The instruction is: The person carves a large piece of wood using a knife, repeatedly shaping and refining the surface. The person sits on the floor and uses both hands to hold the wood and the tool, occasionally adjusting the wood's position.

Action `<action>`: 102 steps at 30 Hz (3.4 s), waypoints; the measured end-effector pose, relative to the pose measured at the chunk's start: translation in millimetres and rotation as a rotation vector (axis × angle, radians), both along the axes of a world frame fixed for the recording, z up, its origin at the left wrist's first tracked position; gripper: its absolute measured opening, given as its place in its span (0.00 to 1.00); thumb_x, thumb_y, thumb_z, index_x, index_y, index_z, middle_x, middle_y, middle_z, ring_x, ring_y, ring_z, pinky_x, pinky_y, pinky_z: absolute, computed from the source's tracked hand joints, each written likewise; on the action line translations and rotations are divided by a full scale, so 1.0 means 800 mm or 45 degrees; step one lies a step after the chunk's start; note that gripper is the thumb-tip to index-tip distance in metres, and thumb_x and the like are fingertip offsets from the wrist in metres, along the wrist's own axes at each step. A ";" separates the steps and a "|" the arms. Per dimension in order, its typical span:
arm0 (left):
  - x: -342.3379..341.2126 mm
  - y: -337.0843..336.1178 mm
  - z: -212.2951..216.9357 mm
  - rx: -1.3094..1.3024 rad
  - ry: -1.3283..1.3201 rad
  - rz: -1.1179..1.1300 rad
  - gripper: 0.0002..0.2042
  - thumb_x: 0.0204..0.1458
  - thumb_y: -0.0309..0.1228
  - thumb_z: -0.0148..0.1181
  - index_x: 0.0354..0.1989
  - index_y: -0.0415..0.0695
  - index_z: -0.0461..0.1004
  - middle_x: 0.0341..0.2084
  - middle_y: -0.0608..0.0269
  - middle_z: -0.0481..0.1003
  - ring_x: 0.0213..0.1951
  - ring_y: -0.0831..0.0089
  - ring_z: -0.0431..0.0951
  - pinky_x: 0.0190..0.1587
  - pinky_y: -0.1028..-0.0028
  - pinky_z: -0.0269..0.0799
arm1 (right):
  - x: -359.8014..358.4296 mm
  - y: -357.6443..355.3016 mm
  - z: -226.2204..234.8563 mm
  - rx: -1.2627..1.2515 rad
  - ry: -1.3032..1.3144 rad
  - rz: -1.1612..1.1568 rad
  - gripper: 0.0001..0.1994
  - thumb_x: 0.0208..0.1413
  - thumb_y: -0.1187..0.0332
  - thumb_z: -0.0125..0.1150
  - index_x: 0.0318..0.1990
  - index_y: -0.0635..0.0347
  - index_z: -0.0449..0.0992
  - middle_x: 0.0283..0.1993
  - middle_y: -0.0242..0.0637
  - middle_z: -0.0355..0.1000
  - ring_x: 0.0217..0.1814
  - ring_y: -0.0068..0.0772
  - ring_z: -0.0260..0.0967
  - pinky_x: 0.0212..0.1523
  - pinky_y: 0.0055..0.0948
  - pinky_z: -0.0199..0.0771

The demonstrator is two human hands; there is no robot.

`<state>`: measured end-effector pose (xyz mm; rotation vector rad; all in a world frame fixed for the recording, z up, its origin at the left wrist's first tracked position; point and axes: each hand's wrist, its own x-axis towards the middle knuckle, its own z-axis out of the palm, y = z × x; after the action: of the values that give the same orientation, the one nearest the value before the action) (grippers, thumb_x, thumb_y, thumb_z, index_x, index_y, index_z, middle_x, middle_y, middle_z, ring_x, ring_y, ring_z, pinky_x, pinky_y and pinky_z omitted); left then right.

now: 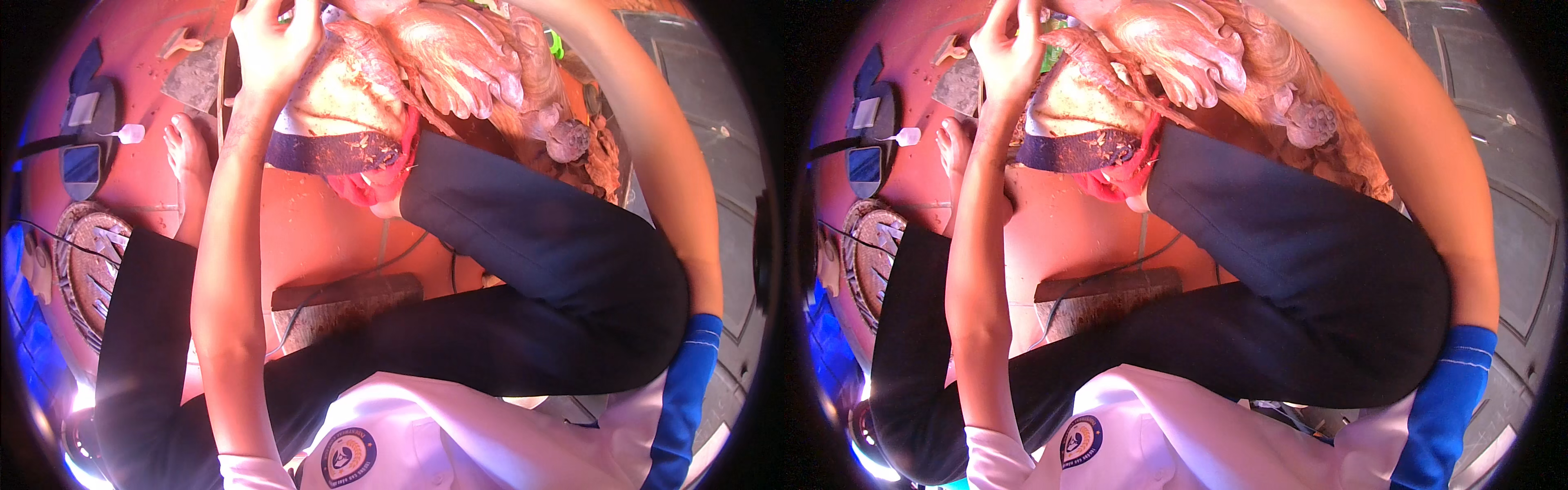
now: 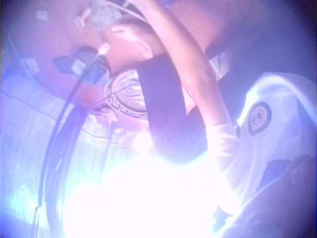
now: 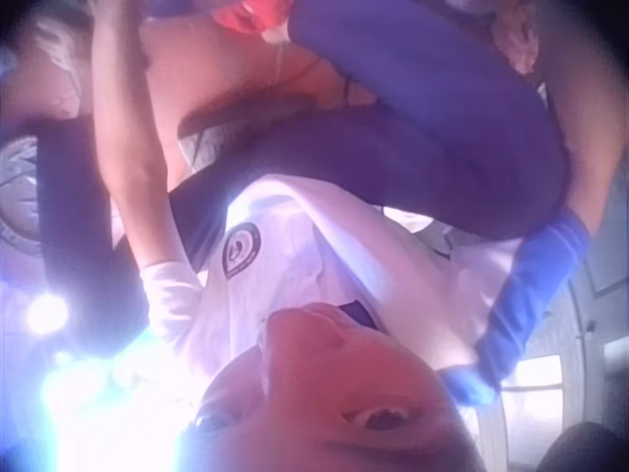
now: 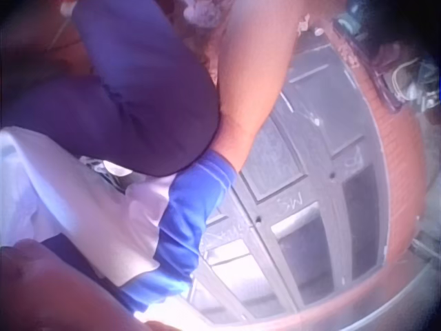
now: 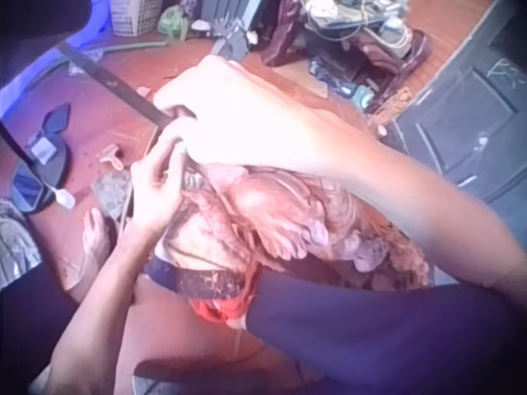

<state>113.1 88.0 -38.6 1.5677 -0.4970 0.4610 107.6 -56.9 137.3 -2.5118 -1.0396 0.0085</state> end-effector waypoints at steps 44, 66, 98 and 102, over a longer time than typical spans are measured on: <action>-0.051 0.034 0.023 -0.058 0.382 -0.177 0.29 0.56 0.20 0.51 0.69 0.47 0.69 0.57 0.45 0.75 0.51 0.68 0.75 0.55 0.72 0.69 | -0.022 -0.056 0.001 -0.419 -0.579 0.386 0.10 0.54 0.77 0.67 0.44 0.59 0.83 0.52 0.37 0.82 0.55 0.42 0.80 0.62 0.38 0.78; 0.071 0.069 0.036 0.612 0.044 -0.112 0.27 0.70 0.42 0.50 0.75 0.54 0.58 0.70 0.48 0.64 0.67 0.52 0.70 0.68 0.61 0.66 | -0.045 -0.045 -0.030 0.726 0.301 -0.629 0.11 0.65 0.67 0.65 0.50 0.60 0.84 0.34 0.34 0.79 0.35 0.19 0.70 0.38 0.27 0.71; -0.007 0.103 0.195 0.480 0.990 -0.600 0.16 0.71 0.34 0.52 0.58 0.37 0.75 0.44 0.53 0.83 0.51 0.70 0.81 0.60 0.69 0.71 | -0.064 -0.061 -0.020 1.055 0.244 -1.058 0.08 0.59 0.73 0.69 0.44 0.66 0.83 0.40 0.39 0.84 0.43 0.25 0.80 0.48 0.28 0.78; -0.003 0.086 0.206 0.490 0.933 -0.643 0.16 0.71 0.35 0.52 0.58 0.36 0.75 0.44 0.54 0.83 0.51 0.70 0.81 0.59 0.69 0.72 | -0.068 -0.063 -0.015 0.997 0.304 -1.001 0.08 0.60 0.72 0.68 0.45 0.65 0.83 0.42 0.39 0.84 0.43 0.26 0.80 0.49 0.28 0.78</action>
<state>110.8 156.7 126.6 1.7579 -0.3934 -0.6167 53.1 -106.9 125.5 -1.9426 0.1032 -0.2647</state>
